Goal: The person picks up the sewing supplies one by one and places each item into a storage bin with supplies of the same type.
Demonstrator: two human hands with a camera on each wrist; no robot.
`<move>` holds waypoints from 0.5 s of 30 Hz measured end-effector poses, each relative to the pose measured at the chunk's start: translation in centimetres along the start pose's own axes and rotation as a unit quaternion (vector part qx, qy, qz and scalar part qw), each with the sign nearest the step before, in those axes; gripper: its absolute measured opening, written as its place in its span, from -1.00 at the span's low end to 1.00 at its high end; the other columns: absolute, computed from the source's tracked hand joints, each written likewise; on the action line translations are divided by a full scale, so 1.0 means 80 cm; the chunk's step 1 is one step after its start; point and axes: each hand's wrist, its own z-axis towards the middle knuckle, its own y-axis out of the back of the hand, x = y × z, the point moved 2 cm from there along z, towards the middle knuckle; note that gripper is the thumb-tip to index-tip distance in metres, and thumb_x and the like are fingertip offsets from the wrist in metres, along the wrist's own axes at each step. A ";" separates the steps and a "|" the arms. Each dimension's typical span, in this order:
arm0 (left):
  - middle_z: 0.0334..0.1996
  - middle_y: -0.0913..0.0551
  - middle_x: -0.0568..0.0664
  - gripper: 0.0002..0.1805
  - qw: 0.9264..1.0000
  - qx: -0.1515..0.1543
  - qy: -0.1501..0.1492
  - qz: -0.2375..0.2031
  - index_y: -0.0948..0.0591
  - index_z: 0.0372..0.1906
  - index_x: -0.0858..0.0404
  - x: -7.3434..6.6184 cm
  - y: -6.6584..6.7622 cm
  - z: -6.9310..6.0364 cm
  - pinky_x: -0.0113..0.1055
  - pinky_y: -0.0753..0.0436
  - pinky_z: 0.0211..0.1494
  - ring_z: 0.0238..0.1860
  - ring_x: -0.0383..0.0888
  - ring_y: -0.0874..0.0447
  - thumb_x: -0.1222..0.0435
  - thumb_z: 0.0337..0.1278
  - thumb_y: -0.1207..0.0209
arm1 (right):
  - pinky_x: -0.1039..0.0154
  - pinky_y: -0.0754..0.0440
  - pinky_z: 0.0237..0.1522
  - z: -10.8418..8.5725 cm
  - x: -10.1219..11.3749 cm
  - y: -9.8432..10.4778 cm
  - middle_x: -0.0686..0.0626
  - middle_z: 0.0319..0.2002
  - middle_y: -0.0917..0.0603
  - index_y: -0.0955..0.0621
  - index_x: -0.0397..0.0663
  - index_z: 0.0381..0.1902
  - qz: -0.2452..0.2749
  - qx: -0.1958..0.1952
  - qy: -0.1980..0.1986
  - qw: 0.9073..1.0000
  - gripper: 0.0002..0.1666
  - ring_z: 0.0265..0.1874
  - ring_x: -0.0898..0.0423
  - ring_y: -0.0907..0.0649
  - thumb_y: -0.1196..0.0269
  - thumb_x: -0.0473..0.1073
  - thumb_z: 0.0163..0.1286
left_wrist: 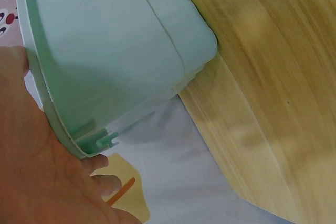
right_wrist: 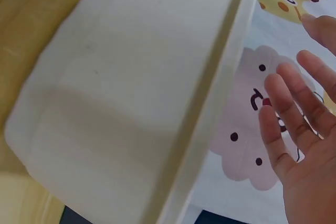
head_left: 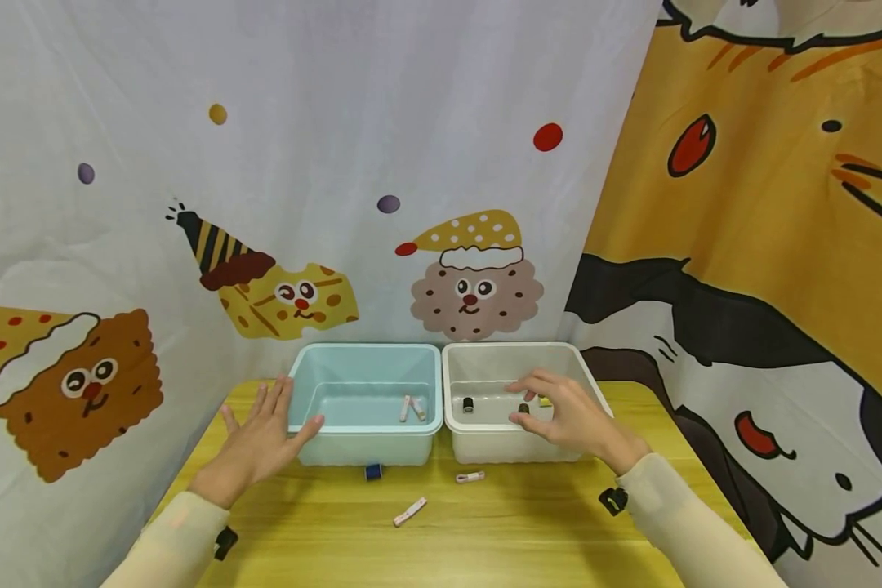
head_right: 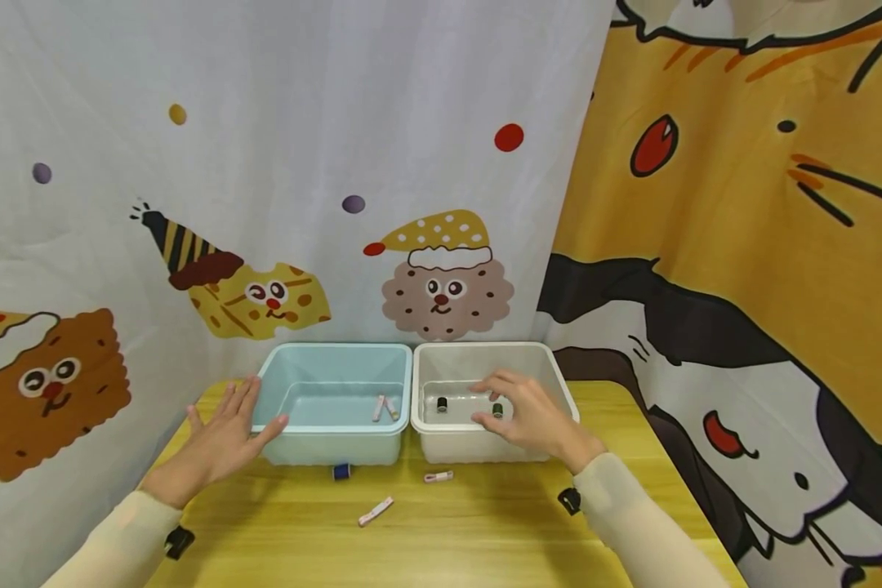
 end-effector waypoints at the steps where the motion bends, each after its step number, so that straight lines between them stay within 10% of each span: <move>1: 0.95 0.14 0.38 0.33 1.000 0.000 -0.001 -0.001 0.10 0.94 0.40 0.000 0.000 0.000 0.95 0.49 0.56 0.91 0.59 0.22 -0.56 0.68 0.07 | 0.30 -0.83 -0.09 -0.002 0.002 -0.002 0.13 0.08 -0.89 -0.87 0.07 0.25 0.001 -0.008 0.010 1.000 -0.50 -0.13 0.23 -0.81 -0.73 -0.20 0.38; 15: 0.95 0.13 0.39 0.32 1.000 -0.006 0.001 0.003 0.09 0.94 0.41 -0.001 0.000 -0.001 0.95 0.46 0.57 0.91 0.59 0.20 -0.56 0.68 0.07 | 0.36 -0.78 -0.07 -0.035 0.025 -0.029 0.09 0.15 -0.86 -0.83 0.08 0.36 0.031 -0.057 0.046 0.997 -0.36 -0.14 0.15 -0.80 -0.72 -0.28 0.35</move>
